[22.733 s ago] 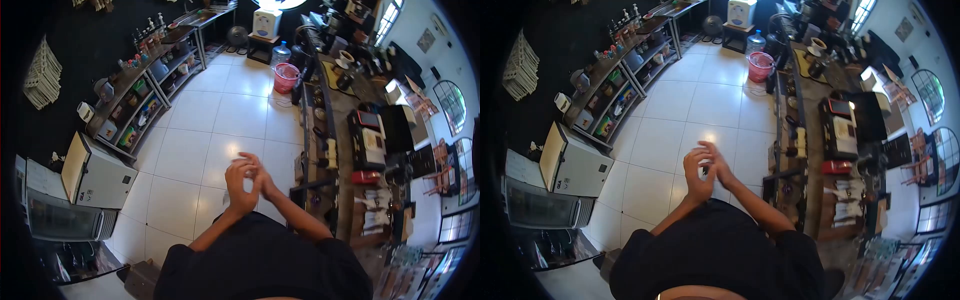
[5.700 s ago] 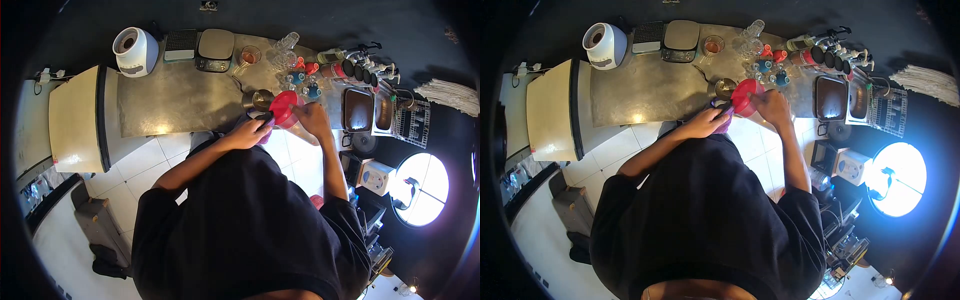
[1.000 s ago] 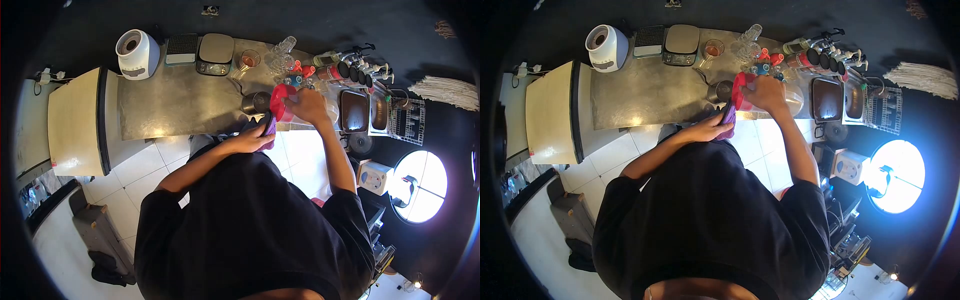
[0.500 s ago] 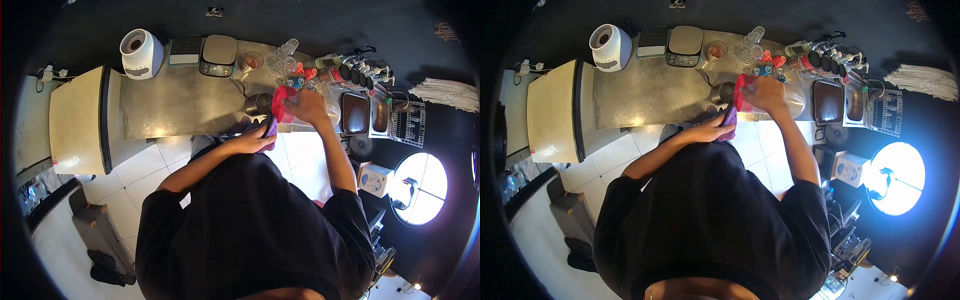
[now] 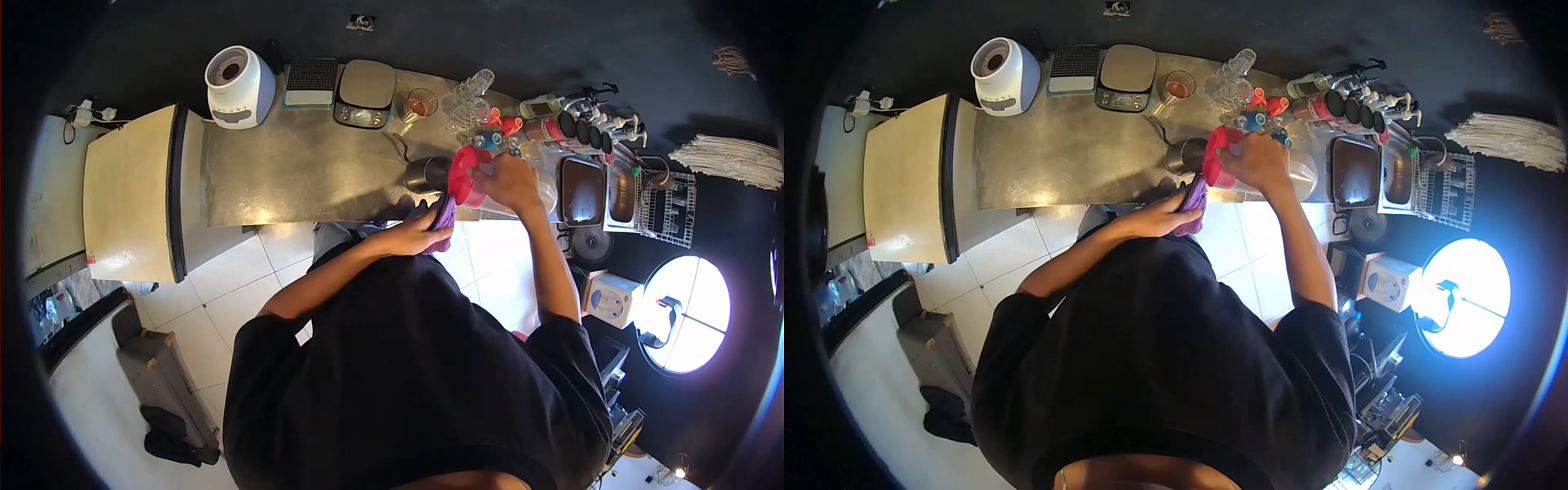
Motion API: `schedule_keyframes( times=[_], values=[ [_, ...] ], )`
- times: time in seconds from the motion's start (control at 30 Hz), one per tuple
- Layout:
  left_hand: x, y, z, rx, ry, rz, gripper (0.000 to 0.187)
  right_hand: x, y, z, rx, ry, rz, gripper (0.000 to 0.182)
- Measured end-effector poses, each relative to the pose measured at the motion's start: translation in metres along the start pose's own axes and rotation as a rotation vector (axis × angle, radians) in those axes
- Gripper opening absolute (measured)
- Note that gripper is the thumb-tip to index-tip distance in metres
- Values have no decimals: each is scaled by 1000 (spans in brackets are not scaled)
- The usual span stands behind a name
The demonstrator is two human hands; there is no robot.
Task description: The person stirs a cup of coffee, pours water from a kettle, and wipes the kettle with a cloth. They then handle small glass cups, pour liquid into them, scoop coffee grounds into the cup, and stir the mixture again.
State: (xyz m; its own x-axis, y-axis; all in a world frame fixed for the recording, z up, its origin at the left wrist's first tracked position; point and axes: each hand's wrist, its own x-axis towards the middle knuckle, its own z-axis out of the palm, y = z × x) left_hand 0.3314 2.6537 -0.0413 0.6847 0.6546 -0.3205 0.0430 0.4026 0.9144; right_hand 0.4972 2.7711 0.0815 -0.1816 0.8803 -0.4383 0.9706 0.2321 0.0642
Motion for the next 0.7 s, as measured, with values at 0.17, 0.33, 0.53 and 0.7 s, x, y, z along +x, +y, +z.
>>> schedule_keyframes(
  times=[0.17,0.33,0.53,0.7],
  values=[
    [-3,-13,-4,-71,4,23,65,-5,15,17,170,93,89,43],
    [-11,-27,-15,-168,132,5,60,-7,45,49,403,87,184,44],
    [-36,-24,-39,-220,264,52,58,-25,70,108,899,220,288,45],
    [-64,-10,-59,-450,332,-33,56,-59,66,130,1305,220,406,42]
  ],
)
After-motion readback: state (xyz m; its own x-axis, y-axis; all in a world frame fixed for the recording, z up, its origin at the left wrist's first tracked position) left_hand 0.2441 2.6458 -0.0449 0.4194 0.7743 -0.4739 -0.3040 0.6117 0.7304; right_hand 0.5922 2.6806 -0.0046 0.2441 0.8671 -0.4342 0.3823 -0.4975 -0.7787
